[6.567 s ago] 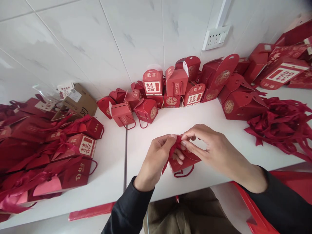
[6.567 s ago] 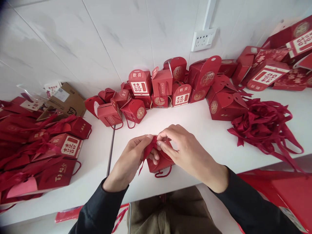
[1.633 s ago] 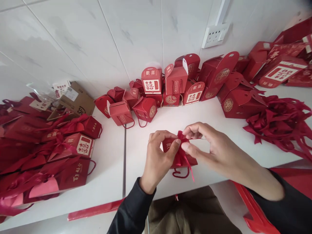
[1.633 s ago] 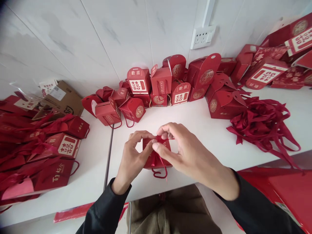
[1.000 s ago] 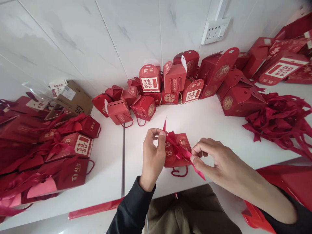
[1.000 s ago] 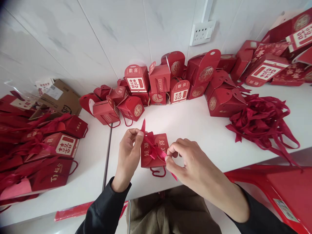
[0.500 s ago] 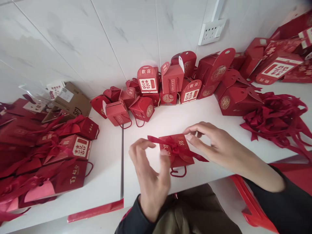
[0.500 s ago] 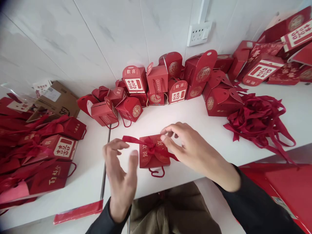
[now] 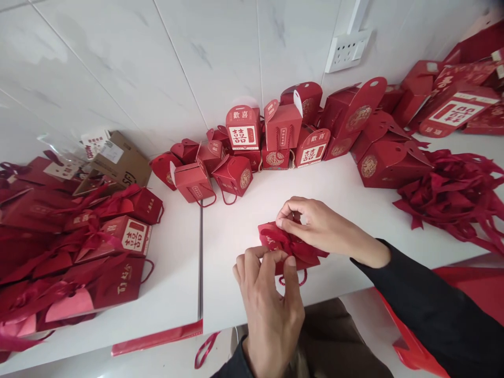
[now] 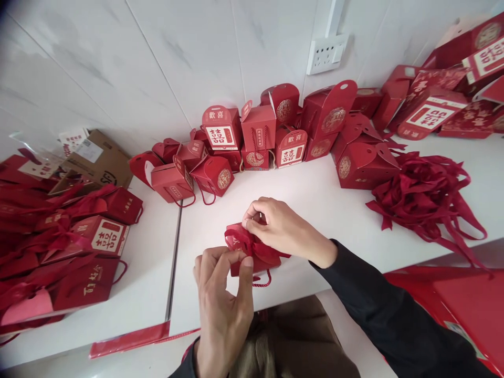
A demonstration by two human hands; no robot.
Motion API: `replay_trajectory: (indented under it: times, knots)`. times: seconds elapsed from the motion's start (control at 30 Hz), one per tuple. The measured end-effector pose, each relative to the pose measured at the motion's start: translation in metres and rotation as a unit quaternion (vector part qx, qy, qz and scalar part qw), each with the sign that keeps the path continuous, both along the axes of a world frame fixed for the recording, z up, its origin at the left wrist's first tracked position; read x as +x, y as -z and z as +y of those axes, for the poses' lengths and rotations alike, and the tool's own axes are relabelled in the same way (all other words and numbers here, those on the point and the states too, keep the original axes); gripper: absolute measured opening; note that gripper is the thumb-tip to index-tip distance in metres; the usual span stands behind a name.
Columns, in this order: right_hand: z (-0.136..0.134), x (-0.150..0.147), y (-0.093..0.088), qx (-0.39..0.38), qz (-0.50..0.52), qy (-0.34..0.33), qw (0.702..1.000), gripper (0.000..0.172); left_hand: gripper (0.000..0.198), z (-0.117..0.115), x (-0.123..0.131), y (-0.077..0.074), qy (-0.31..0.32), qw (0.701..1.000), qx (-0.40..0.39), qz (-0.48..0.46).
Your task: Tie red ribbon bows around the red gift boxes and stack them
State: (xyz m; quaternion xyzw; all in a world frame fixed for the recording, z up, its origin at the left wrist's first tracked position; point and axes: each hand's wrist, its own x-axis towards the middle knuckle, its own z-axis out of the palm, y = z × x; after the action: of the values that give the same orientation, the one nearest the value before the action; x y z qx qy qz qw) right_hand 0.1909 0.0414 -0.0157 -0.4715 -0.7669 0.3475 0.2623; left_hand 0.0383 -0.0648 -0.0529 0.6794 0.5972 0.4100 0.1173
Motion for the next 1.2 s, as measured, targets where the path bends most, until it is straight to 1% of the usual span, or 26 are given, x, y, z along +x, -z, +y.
replay_trajectory:
  times: [0.23,0.33,0.37,0.4,0.5,0.57,0.63,0.7,0.77,0.8,0.83,0.9,1.0,1.1,1.2]
  knots:
    - [0.0,-0.005,0.008,0.011,0.014,0.018,1.0,0.013,0.014,-0.012,0.007,0.004,0.023,0.999,-0.02,-0.032]
    - [-0.003,-0.006,0.011,0.016,0.023,0.026,0.999,0.015,0.011,-0.014,0.004,0.001,0.04,0.997,-0.037,-0.061]
    - [-0.004,-0.006,0.01,0.018,0.027,0.032,0.999,0.015,0.011,-0.013,0.001,-0.001,0.032,0.995,-0.046,-0.081]
    - [-0.006,-0.004,0.009,0.018,0.031,0.041,0.999,0.015,0.014,-0.012,-0.003,-0.004,0.015,0.993,-0.051,-0.102]
    - [-0.014,0.004,0.002,0.021,0.04,0.08,0.996,0.024,0.033,0.001,-0.013,-0.01,-0.046,0.988,-0.044,-0.14]
    - [-0.022,0.011,-0.004,0.016,0.034,0.089,0.995,0.024,0.037,0.015,-0.018,-0.01,-0.04,0.988,-0.05,-0.139]
    - [-0.032,0.019,-0.008,-0.007,0.016,0.07,0.997,0.021,0.038,0.029,-0.022,-0.007,-0.017,0.987,-0.079,-0.141]
    - [-0.041,0.025,-0.008,-0.025,-0.012,0.041,0.999,0.018,0.03,0.041,-0.024,-0.001,-0.005,0.985,-0.093,-0.147]
    - [-0.048,0.029,-0.004,-0.018,-0.037,0.024,0.999,0.015,0.013,0.048,-0.026,0.003,0.0,0.985,-0.084,-0.152]
    - [-0.051,0.031,-0.001,-0.012,-0.045,0.023,0.999,0.015,0.008,0.05,-0.027,0.005,0.003,0.985,-0.076,-0.155]
    - [-0.054,0.032,0.002,-0.01,-0.049,0.027,0.998,0.015,0.011,0.051,-0.028,0.006,0.008,0.985,-0.073,-0.159]
    - [-0.057,0.034,0.006,-0.024,-0.053,0.04,0.997,0.015,0.015,0.052,-0.028,0.006,0.009,0.982,-0.08,-0.168]
    - [-0.061,0.037,0.008,-0.05,-0.06,0.052,0.996,0.018,0.018,0.05,-0.028,0.005,-0.004,0.977,-0.104,-0.187]
    - [-0.063,0.042,0.007,-0.061,-0.051,0.081,0.994,0.025,0.02,0.043,-0.031,0.006,-0.012,0.97,-0.095,-0.224]
    - [-0.064,0.05,0.008,-0.06,-0.047,0.13,0.989,0.035,0.04,0.03,-0.039,0.012,0.027,0.961,-0.103,-0.255]
